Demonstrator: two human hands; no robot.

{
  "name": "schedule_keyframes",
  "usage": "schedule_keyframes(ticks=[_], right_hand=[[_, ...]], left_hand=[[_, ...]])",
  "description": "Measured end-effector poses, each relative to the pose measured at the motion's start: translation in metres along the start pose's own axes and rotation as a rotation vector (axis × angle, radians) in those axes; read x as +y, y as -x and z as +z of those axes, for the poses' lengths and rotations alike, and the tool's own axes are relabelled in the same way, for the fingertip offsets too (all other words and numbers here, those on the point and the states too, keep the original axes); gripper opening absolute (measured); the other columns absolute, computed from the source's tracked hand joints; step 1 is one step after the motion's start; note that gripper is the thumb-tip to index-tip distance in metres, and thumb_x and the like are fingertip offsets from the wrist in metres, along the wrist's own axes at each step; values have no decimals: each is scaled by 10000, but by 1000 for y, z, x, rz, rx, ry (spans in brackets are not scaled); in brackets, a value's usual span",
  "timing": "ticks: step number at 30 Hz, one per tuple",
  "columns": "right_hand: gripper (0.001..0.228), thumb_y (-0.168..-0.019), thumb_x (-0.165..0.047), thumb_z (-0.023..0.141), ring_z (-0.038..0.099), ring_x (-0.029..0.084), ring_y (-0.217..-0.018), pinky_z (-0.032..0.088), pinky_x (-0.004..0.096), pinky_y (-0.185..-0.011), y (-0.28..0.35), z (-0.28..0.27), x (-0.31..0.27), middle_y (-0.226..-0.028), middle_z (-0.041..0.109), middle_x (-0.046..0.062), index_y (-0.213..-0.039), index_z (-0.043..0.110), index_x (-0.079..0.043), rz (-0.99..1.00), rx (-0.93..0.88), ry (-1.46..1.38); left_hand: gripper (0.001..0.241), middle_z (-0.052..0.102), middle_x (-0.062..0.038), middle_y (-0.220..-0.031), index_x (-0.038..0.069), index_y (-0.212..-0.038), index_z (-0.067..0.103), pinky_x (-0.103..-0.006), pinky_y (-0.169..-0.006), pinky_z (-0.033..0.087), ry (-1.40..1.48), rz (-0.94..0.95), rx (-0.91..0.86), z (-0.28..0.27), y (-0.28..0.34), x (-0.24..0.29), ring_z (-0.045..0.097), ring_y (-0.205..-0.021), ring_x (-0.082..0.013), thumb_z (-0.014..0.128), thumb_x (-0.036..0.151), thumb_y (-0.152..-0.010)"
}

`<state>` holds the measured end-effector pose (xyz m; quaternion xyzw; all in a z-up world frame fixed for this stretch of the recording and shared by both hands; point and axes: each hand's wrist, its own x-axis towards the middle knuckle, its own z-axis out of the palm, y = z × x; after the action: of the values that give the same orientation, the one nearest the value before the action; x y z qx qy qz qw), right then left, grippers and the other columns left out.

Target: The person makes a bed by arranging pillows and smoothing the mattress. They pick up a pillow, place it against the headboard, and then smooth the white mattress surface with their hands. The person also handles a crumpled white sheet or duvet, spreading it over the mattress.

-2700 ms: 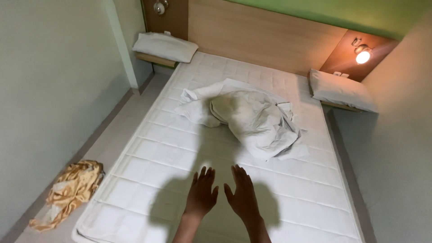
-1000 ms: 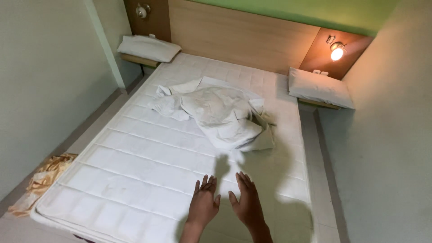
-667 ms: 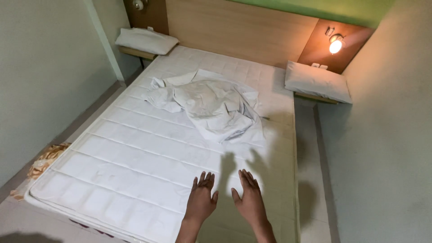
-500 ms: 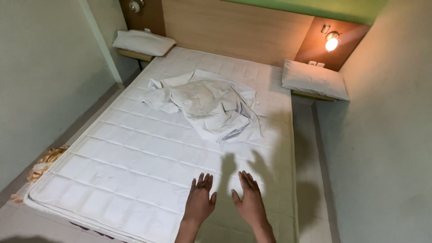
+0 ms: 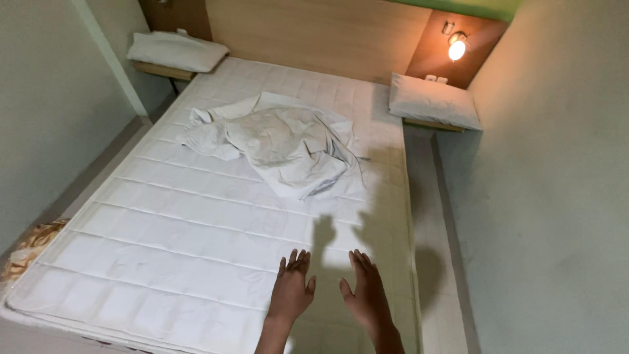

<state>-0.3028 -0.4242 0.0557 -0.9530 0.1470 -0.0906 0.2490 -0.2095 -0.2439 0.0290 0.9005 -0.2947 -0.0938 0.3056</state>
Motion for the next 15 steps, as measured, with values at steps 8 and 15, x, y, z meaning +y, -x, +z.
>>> schedule_keyframes(ticks=[8,15], right_hand=[[687,-907,-234,695,368,325,-1486,261,453,-1234,5,-15,21,-1562,437,178,-1504,419,-35,-53,74,-5],[687,-936,-258,679,349,322,-1498,248,456,-1237,5,-55,64,-1585,419,171,-1523,398,-36,-108,54,8]], left_hand=[[613,463,-168,-1540,-23,-1480,432,-489,-1242,201,-48,32,17,19,-15,18,327,-1500,-316,642,163,-936],[588,482,-175,-1526,-14,-1470,452,-487,-1236,213,-57,-8,101,43,-26,71,331,-1498,-316,636,178,-946]])
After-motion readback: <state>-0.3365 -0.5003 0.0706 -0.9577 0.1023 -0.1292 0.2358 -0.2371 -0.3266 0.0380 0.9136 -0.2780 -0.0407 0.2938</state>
